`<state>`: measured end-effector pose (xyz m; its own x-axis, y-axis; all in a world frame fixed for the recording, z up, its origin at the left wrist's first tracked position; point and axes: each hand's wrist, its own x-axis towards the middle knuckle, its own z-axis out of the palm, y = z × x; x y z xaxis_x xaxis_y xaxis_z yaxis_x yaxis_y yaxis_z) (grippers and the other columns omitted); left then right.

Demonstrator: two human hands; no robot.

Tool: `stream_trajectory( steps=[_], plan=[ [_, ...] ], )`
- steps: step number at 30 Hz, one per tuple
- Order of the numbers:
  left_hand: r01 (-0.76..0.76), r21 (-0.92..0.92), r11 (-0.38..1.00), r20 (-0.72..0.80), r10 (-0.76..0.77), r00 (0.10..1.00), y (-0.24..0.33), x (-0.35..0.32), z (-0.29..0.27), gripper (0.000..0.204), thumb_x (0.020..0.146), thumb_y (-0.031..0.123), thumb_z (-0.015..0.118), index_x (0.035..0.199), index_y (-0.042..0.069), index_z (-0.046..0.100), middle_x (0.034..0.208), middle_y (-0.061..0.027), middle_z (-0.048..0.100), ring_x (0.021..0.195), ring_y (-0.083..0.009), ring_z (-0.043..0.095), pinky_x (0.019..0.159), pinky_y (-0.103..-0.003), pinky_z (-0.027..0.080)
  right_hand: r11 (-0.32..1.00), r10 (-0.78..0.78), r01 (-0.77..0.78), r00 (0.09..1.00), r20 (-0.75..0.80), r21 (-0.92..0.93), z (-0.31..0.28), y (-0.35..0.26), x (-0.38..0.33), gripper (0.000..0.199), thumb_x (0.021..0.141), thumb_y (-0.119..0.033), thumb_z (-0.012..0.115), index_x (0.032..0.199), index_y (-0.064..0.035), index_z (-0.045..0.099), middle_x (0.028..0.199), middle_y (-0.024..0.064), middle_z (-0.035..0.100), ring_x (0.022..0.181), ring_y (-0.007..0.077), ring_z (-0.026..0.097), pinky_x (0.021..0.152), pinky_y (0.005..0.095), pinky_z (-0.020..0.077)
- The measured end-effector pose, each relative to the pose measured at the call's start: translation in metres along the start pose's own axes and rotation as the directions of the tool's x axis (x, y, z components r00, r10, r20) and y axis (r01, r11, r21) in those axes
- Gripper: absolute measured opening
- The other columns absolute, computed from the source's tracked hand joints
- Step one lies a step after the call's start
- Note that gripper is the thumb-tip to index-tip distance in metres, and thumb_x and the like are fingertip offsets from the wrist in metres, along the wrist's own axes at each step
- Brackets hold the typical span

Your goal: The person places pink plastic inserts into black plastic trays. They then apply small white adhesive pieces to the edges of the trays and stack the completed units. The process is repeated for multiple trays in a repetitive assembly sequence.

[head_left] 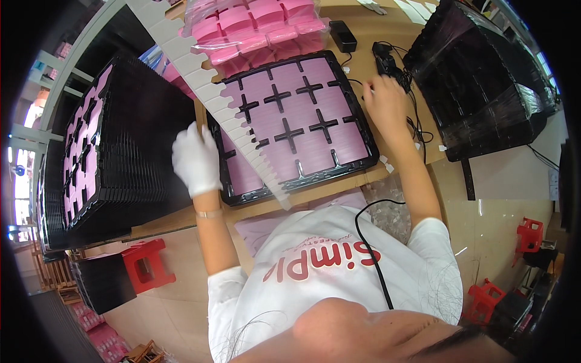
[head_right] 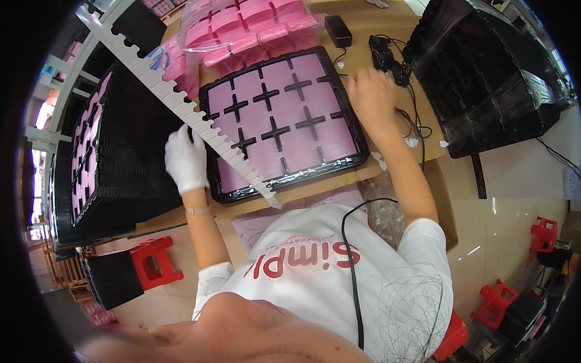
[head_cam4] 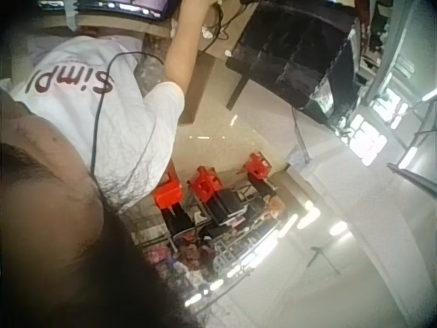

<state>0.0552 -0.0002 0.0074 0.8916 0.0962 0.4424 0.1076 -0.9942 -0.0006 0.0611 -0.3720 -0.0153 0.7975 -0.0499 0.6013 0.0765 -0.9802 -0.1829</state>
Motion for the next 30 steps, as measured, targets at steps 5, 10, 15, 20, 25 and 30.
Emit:
stream_trajectory(
  steps=[5,10,15,20,25,30],
  plan=[
    [-0.352,-0.304,0.885,0.085,0.394,0.915,0.029,0.068,0.062,0.044,0.095,0.041,0.047,0.119,0.008,0.061,0.118,-0.0167,0.061,0.111,-0.0327,0.057,0.089,-0.045,0.047,0.918,-0.316,0.262,0.937,0.148,0.299,0.107,0.003,0.054,0.041,0.095,-0.031,0.045,0.123,-0.0042,0.057,0.127,0.0156,0.058,0.120,0.0309,0.052,0.103,0.0480,0.0373],
    [-0.445,-0.125,0.887,0.125,0.459,0.880,0.013,0.074,0.127,0.048,0.096,0.043,0.044,0.131,0.011,0.053,0.134,-0.0174,0.052,0.125,-0.0354,0.047,0.103,-0.057,0.031,0.949,-0.304,0.314,0.914,0.268,0.004,0.130,0.013,0.041,0.048,0.099,-0.038,0.036,0.132,-0.0082,0.052,0.138,0.0102,0.051,0.134,0.0231,0.041,0.113,0.0590,0.0104],
    [-0.553,-0.112,0.825,0.034,0.560,0.828,-0.002,0.002,0.039,0.033,0.093,0.027,0.051,0.120,0.009,0.060,0.132,-0.0148,0.054,0.127,-0.0322,0.045,0.106,-0.052,0.032,0.929,-0.305,0.215,0.905,0.297,0.301,0.046,0.012,-0.006,0.040,0.098,-0.028,0.044,0.133,-0.0087,0.052,0.138,0.0115,0.050,0.135,0.0253,0.040,0.113,0.0534,0.0189],
    [-0.527,-0.475,0.705,0.089,0.634,0.768,-0.026,-0.083,-0.007,0.027,0.091,0.020,0.056,0.114,0.008,0.065,0.121,-0.0121,0.062,0.116,-0.0282,0.056,0.103,-0.049,0.037,0.815,-0.543,0.328,0.720,0.432,0.478,-0.037,0.011,-0.089,0.035,0.094,-0.019,0.051,0.126,-0.0084,0.058,0.137,0.0097,0.052,0.133,0.0248,0.042,0.113,0.0479,0.0252],
    [-0.080,-0.519,0.851,-0.017,0.083,0.996,-0.028,-0.118,-0.004,0.026,0.089,0.016,0.064,0.109,-0.001,0.067,0.115,-0.0181,0.064,0.106,-0.0327,0.062,0.096,-0.036,0.046,0.834,-0.432,0.248,0.850,0.302,0.493,-0.042,0.018,-0.108,0.031,0.092,-0.019,0.053,0.120,-0.0071,0.062,0.134,0.0087,0.055,0.133,0.0244,0.042,0.114,0.0488,0.0234],
    [0.526,-0.635,0.566,0.493,-0.227,0.840,-0.023,-0.108,-0.014,0.045,0.089,0.029,0.067,0.117,-0.006,0.061,0.120,-0.0142,0.063,0.107,-0.0231,0.061,0.098,-0.032,0.044,0.719,-0.319,0.018,0.896,0.308,0.695,-0.023,0.017,-0.114,0.034,0.099,-0.023,0.044,0.121,-0.0059,0.062,0.135,0.0110,0.054,0.137,0.0301,0.037,0.115,0.0518,0.0165]
  ],
)
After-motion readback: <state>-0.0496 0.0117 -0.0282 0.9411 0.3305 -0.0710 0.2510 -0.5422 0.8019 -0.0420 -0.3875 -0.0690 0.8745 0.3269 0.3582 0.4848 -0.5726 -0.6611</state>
